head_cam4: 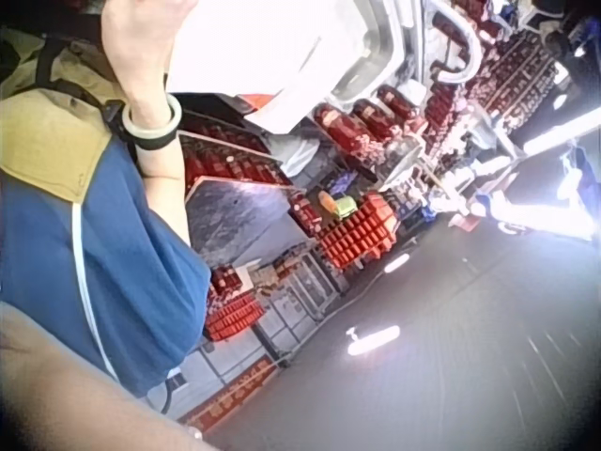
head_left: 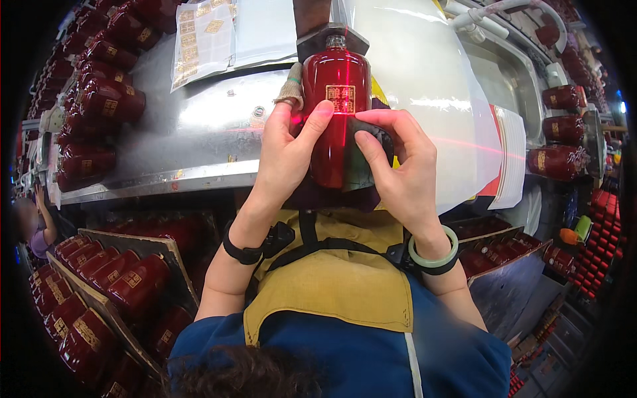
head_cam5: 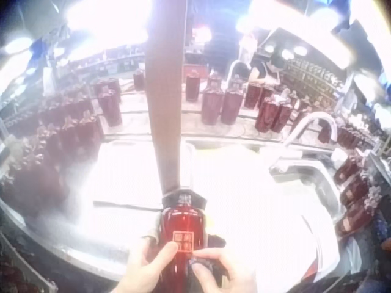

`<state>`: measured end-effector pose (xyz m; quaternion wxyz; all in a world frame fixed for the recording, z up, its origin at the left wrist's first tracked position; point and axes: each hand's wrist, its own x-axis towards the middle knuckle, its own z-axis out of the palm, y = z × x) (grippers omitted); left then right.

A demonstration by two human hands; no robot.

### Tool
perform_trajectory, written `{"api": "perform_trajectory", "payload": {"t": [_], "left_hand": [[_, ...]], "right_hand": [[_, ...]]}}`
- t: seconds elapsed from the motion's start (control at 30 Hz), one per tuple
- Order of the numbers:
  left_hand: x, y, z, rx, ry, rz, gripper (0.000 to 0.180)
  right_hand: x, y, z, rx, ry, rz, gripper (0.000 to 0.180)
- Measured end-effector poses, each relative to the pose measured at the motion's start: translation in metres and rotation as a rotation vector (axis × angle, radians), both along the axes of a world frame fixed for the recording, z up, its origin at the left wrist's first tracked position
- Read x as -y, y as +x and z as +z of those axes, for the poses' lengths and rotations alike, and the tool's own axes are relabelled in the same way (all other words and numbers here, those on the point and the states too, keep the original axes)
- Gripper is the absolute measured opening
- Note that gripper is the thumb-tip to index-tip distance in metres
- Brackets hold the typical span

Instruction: Applying labels and cleaning red glass bottles on a production line.

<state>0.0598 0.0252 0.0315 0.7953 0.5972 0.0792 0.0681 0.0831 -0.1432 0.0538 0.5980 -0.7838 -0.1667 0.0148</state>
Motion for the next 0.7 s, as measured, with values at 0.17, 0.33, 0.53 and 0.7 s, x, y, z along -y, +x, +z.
{"api": "perform_trajectory", "payload": {"t": [0.17, 0.33, 0.53, 0.7], "left_hand": [[0.001, -0.001, -0.002, -0.032, 0.001, 0.0, 0.06], [0.003, 0.0, -0.006, 0.024, -0.01, 0.061, 0.062], [0.011, -0.003, 0.0, -0.042, 0.086, 0.06, 0.06], [0.016, -0.001, -0.009, 0.015, 0.135, 0.126, 0.062]], "right_hand": [[-0.002, -0.001, 0.004, 0.006, -0.039, -0.011, 0.018], [0.002, 0.003, 0.004, -0.005, 0.019, 0.02, 0.018], [0.011, 0.047, 0.044, 0.237, -0.176, 0.074, 0.035], [-0.016, 0.066, 0.054, 0.614, -0.356, 0.393, 0.042]]}}
